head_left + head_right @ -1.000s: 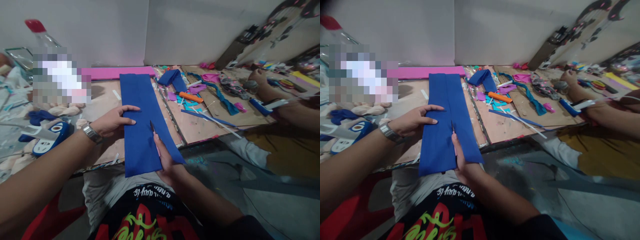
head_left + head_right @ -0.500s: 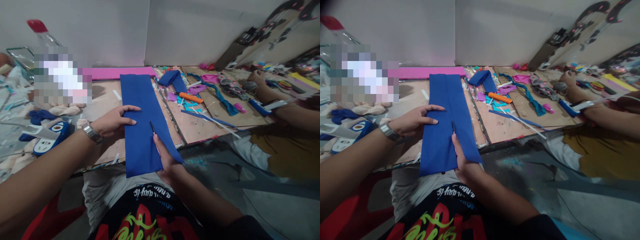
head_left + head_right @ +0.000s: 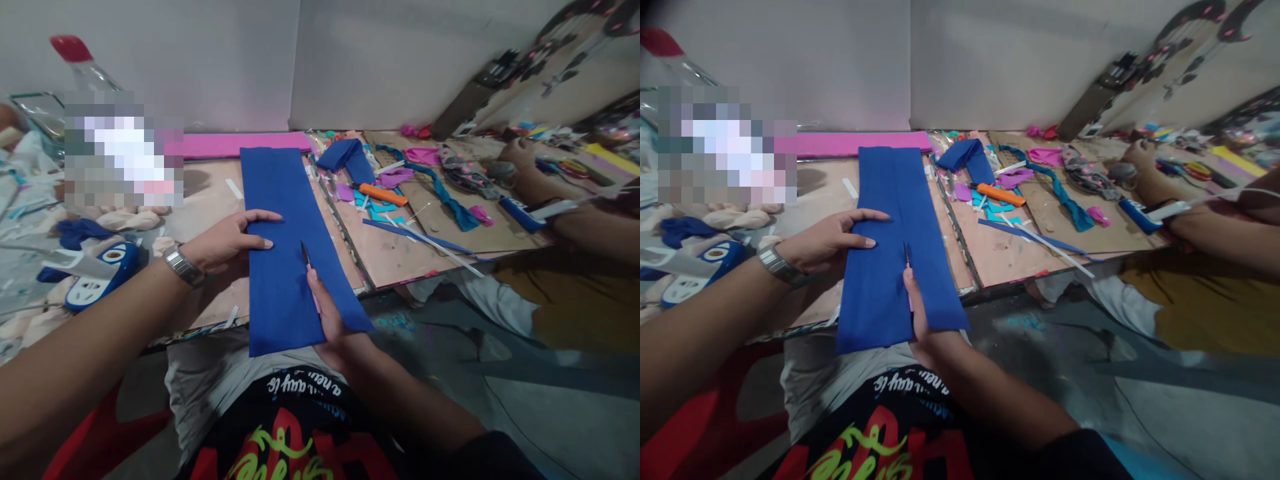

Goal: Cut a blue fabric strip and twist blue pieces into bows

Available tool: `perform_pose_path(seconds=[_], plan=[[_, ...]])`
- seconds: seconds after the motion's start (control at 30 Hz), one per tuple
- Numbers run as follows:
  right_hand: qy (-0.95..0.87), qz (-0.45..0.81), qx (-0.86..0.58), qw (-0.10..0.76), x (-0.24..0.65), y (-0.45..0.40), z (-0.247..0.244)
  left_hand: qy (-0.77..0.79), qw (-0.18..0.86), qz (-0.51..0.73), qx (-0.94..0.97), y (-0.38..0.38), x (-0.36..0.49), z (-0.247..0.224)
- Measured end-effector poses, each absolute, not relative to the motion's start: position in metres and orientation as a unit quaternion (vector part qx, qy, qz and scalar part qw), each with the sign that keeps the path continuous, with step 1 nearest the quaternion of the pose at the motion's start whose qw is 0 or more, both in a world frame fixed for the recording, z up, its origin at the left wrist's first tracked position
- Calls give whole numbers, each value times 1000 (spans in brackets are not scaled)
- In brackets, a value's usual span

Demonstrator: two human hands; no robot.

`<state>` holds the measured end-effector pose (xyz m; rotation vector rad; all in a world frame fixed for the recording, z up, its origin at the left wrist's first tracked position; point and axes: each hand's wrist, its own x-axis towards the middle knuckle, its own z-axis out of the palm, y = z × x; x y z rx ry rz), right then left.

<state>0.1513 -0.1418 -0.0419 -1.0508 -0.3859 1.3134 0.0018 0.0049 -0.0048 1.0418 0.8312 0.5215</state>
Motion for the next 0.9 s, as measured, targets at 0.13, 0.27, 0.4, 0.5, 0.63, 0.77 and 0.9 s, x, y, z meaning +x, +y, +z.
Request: perform_pose_path(seconds=[0.13,0.27,0.4,0.5,0.63,0.77,0.9], plan=[[-151,599,-458,639,151,-143,-34,380,756,242,475,5,2,-4],[-146,604,-439,649,150,-142,-31,381,760,235,472,5,2,-4],[-160,618,-424,642,150,-147,-26,381,754,243,476,5,1,-5],[-151,625,-440,627,151,-151,-22,378,751,247,481,6,1,-5],[-139,626,-454,619,152,-153,-23,371,751,246,487,7,0,-7],[-141,624,-447,626,151,-152,-26,374,749,248,487,7,0,-7],[-140,628,-443,624,151,-152,-29,380,751,243,482,5,2,-5]])
